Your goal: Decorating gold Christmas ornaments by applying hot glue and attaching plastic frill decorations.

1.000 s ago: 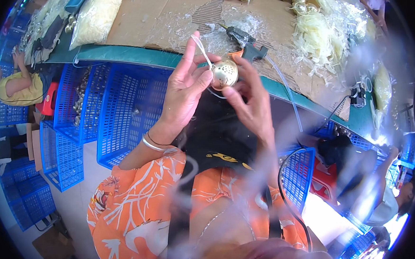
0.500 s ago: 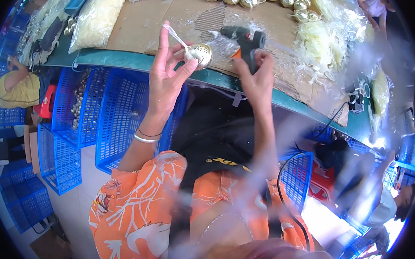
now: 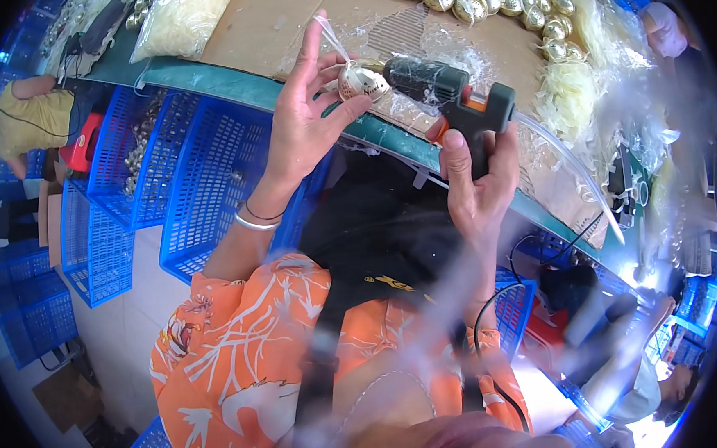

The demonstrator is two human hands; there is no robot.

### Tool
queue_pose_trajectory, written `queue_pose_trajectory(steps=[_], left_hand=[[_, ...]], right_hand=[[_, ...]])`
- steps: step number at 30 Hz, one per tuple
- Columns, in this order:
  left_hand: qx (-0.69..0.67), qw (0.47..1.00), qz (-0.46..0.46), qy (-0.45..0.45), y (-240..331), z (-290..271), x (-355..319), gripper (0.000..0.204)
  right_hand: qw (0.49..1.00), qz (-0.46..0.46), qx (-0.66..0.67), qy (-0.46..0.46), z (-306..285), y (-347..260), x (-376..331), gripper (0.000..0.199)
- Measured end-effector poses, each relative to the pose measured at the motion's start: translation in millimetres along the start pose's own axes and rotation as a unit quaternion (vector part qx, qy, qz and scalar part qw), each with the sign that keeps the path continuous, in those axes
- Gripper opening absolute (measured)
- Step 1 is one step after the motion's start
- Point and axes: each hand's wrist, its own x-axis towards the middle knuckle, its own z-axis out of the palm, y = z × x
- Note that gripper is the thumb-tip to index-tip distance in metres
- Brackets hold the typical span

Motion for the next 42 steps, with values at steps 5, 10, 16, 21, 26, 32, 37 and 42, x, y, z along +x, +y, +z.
queue_pose_trajectory(steps=[5, 10, 16, 21, 26, 32, 37, 42], left_hand=[[0.040, 0.999, 0.012, -0.016, -1.2, 1.5, -0.6, 0.107], [0.048, 0.999, 0.026, 0.005, -4.9, 6.1, -0.5, 0.105], [0.071, 0.997, 0.033, 0.005, -4.0, 4.5, -0.9, 0.105], [0.083, 0.996, 0.022, -0.010, 1.3, 2.1, -2.6, 0.107], [0.055, 0.998, 0.031, -0.009, -2.2, 5.0, -2.6, 0.104], [0.042, 0.999, 0.023, -0.018, 1.9, 6.4, -4.2, 0.103], [0.024, 0.999, 0.034, -0.020, 5.1, 3.8, -5.9, 0.102], [0.037, 0.999, 0.025, -0.014, 3.8, 2.8, -5.9, 0.100]], right_hand=[[0.996, -0.030, -0.080, 0.000, -0.2, 10.9, -0.7, 0.046], [0.995, 0.010, -0.098, -0.010, -1.8, 5.8, -7.4, 0.041], [0.996, 0.026, -0.085, -0.008, -1.5, 5.0, -9.4, 0.041], [0.997, 0.013, -0.082, 0.006, 0.9, 6.4, -14.2, 0.041], [0.992, 0.008, -0.126, 0.003, -5.3, 10.8, -11.3, 0.045], [0.997, 0.065, 0.004, 0.029, -8.4, 5.8, -11.3, 0.037], [0.981, 0.023, -0.172, 0.083, -22.7, 60.7, 5.5, 0.030], [0.933, 0.099, -0.337, 0.082, -69.7, 55.7, 9.0, 0.022]])
